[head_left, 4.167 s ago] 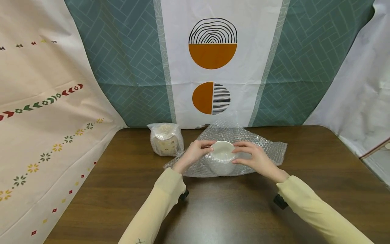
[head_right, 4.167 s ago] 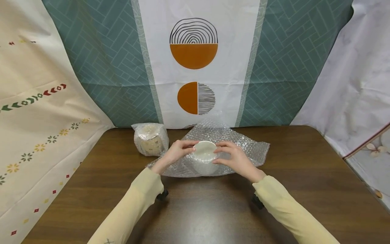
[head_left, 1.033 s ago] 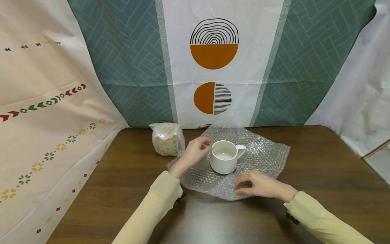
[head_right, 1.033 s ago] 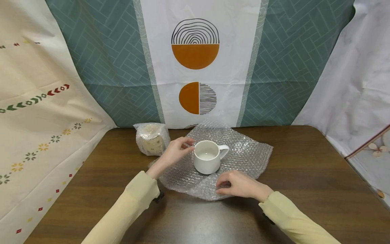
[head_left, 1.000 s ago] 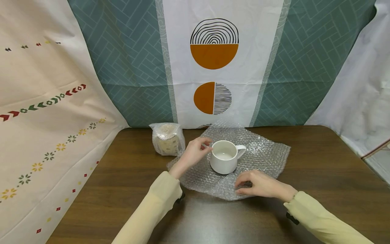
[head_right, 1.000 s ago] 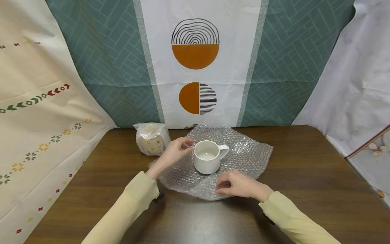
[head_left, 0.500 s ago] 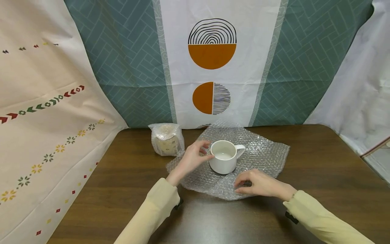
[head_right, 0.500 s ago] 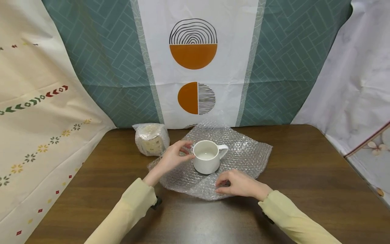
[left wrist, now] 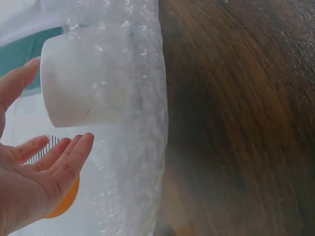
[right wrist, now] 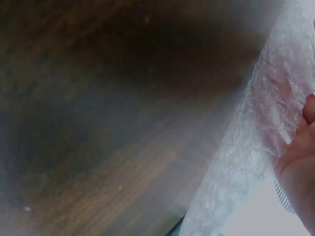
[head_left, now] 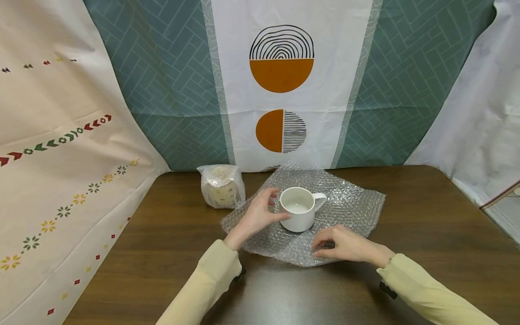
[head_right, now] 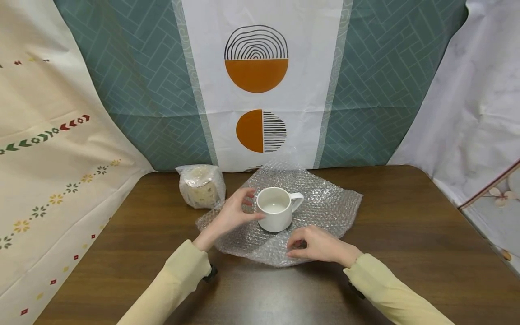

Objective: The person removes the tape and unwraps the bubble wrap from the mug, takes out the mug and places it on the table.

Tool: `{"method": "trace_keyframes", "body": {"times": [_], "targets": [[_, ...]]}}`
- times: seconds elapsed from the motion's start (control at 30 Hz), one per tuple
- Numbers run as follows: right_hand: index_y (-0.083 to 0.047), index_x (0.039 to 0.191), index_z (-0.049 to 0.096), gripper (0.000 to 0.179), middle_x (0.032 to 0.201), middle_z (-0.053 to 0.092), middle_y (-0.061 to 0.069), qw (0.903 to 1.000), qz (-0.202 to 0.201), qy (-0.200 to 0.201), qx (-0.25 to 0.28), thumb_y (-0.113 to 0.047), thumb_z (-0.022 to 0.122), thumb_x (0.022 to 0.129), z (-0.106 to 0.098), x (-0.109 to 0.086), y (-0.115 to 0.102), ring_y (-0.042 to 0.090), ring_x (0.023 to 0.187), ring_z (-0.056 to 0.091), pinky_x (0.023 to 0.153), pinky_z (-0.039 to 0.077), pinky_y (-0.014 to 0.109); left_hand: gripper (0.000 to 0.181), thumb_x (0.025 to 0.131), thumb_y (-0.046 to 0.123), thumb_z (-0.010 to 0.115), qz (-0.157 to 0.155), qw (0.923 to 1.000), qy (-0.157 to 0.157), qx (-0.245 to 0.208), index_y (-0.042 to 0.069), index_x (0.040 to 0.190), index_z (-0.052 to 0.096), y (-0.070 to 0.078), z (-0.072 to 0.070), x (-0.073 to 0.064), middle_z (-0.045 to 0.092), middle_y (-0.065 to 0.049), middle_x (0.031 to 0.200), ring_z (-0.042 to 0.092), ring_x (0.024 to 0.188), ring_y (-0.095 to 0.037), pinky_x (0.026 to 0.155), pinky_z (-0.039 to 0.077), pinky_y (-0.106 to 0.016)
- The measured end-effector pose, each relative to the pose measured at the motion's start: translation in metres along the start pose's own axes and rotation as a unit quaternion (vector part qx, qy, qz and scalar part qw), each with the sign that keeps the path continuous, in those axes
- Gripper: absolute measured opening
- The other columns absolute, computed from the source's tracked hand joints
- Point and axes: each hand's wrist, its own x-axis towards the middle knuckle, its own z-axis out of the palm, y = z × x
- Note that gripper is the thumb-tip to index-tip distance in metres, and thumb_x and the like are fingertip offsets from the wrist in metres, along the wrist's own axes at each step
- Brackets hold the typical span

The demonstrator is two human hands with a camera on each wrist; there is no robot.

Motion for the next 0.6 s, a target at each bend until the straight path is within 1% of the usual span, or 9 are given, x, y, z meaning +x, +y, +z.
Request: {"method": "trace_keyframes", "body": {"times": [0.17, 0.33, 0.6], "targets": [[-0.018, 0.091, 0.068, 0.015, 0.088, 0.061, -0.011, 1.0, -0.006, 0.001, -0.002, -0.03, 0.069, 0.081, 0.0, 0.001, 0.0, 0.007, 0.076, 0.056, 0.067, 0.047, 0.028, 0.082, 0.066, 0.03, 0.082, -0.007, 1.0, 0.003, -0.001, -0.001, 0.129, 0.04, 0.0, 0.005, 0.004, 0.049, -0.014, 0.112, 0.05, 0.097, -0.029, 0.074, 0.043, -0.034], [-0.018, 0.091, 0.068, 0.016, 0.088, 0.06, -0.011, 1.0, -0.003, -0.002, -0.005, -0.028, 0.071, 0.078, 0.001, 0.002, 0.0, 0.007, 0.077, 0.055, 0.068, 0.046, 0.027, 0.083, 0.065, 0.03, 0.082, -0.005, 1.0, 0.003, 0.004, -0.002, 0.129, 0.039, 0.001, 0.009, 0.007, 0.049, -0.013, 0.112, 0.05, 0.096, -0.027, 0.075, 0.043, -0.033], [-0.019, 0.089, 0.067, 0.018, 0.087, 0.059, -0.012, 0.9997, 0.022, -0.008, -0.013, -0.027, 0.075, 0.075, 0.002, 0.002, -0.003, 0.007, 0.077, 0.054, 0.067, 0.046, 0.027, 0.082, 0.066, 0.03, 0.082, 0.001, 1.0, 0.001, 0.006, -0.003, 0.128, 0.039, 0.002, 0.014, 0.01, 0.047, -0.013, 0.112, 0.049, 0.096, -0.024, 0.076, 0.042, -0.033]]}}
